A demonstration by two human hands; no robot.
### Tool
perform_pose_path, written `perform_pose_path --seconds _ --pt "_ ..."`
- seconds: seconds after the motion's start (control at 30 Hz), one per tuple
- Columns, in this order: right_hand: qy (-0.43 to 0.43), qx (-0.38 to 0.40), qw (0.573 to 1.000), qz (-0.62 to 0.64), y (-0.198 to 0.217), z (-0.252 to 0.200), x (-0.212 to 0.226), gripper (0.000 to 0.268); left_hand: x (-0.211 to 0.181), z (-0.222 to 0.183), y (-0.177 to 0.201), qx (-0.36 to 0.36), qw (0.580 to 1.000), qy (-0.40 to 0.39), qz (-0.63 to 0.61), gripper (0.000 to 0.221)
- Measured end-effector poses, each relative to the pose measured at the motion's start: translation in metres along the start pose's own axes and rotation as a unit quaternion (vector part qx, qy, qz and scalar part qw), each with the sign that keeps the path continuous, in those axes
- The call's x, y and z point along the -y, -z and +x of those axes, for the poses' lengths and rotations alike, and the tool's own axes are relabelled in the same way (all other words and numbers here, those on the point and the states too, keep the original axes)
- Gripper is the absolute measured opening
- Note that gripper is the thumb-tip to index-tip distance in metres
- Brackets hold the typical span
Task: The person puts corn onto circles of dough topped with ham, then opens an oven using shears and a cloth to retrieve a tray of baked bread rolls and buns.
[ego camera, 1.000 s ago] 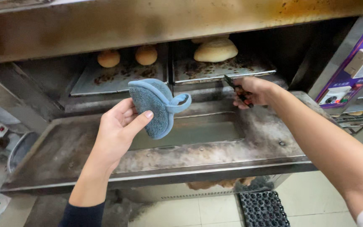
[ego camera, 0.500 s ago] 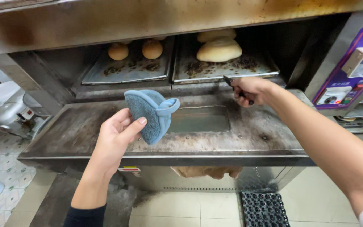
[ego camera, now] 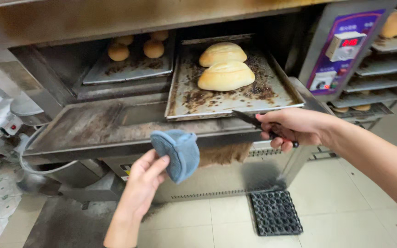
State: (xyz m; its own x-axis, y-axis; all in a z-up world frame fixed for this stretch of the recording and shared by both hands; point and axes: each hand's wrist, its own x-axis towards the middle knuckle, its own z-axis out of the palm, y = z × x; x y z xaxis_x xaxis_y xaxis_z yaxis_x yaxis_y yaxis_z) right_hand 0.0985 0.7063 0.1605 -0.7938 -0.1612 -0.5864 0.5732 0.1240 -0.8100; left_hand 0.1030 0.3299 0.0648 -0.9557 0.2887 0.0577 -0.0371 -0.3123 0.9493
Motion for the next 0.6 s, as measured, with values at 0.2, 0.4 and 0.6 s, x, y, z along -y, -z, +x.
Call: perform_pose_path --seconds 0.2,0.4,0.6 --pt "-0.029 0.002 1.000 -0.002 -0.062 -0.058 -0.047 0.034 0.063 -0.046 -0.021 0.022 0.996 0.058 -0.057 0.030" --pt "-0.004 0.038 0.999 0.007 -0.105 -0.082 -0.074 0.038 0.112 -0.072 -0.063 -0.055 0.979 0.072 -0.185 0.037" --pt "0.004 0.024 0.996 -0.087 -0.106 -0.109 -0.068 0.047 0.128 -0.064 -0.122 -0.119 0.959 -0.005 -0.259 0.038"
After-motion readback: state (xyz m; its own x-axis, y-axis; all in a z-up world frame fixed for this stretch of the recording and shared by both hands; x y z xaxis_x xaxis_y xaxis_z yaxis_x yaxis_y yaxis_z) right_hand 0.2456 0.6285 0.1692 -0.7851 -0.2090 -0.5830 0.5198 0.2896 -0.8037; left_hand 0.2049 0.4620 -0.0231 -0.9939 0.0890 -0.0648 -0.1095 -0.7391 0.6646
